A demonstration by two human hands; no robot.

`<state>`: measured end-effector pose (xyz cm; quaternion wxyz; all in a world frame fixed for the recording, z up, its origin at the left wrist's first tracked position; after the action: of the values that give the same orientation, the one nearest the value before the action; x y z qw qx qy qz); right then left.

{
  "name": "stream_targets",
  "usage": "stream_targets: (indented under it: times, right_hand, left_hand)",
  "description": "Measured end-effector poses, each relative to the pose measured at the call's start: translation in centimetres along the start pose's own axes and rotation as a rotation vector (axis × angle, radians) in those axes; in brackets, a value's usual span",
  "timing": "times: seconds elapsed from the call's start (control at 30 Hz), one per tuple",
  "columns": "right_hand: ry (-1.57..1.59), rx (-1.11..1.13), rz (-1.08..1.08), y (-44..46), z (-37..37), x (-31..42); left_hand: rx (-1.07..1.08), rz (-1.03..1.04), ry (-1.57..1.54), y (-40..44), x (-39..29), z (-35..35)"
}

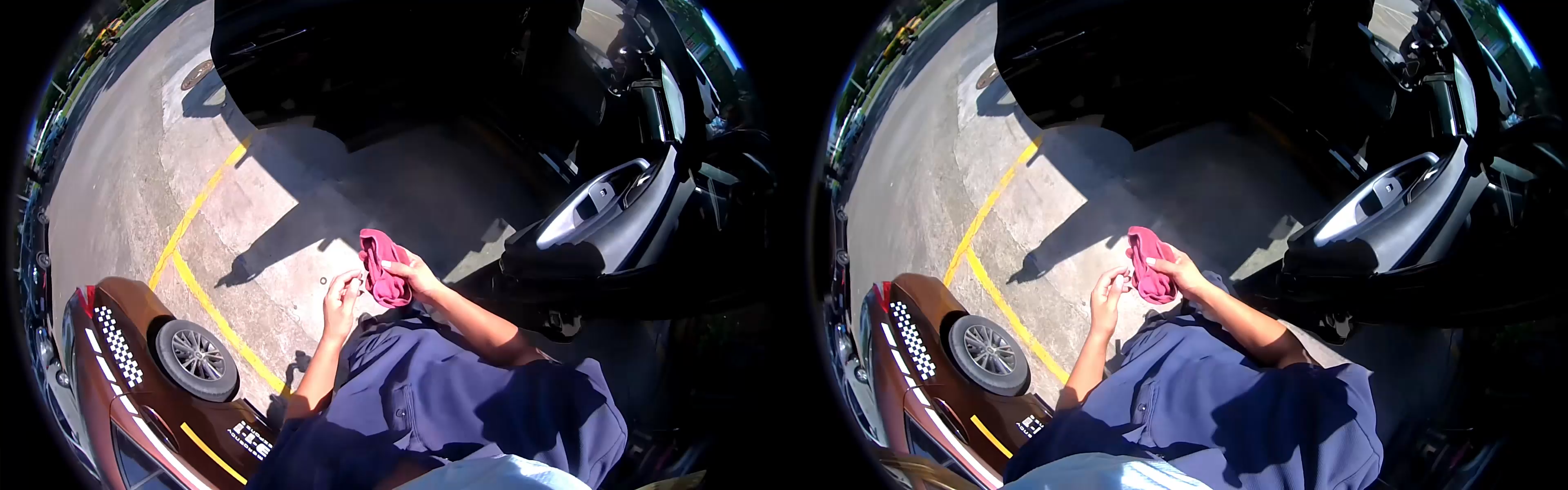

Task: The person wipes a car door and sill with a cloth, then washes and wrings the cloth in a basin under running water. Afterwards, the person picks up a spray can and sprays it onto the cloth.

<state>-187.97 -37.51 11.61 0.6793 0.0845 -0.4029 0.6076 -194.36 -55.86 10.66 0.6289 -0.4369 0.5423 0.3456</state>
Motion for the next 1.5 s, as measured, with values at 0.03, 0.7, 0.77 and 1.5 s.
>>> stream_targets:
  times: [0.03, 0.7, 0.77, 1.5]
  right_hand:
    - [0.022, -0.056, -0.015, 1.4, -0.8, 0.8]
    - [0.479, -0.713, -0.454, 28.0, -22.2, 27.9]
    - [0.537, -0.763, -0.511, 30.3, -25.8, 31.9]
    - [0.189, -1.042, -1.506, 49.7, -16.0, 110.7]
  left_hand:
    - [0.000, -0.022, 0.055, 2.0, 0.5, 0.0]
    - [0.446, -0.138, 0.297, 37.4, -2.0, 27.9]
    - [0.538, -0.154, 0.260, 40.7, -2.8, 32.4]
    - [0.683, -0.102, 0.094, 62.0, -7.7, 65.5]
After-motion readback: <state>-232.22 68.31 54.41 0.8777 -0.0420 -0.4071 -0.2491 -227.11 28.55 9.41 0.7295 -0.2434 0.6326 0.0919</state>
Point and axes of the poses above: each hand's wrist, its own y-axis towards the middle knuckle, its own z-axis out of the palm, x = y × z, the point moved 1 cm from there along y, towards the middle knuckle, and after that the axes turned 13 degrees about -x, right-handed, at the moved point
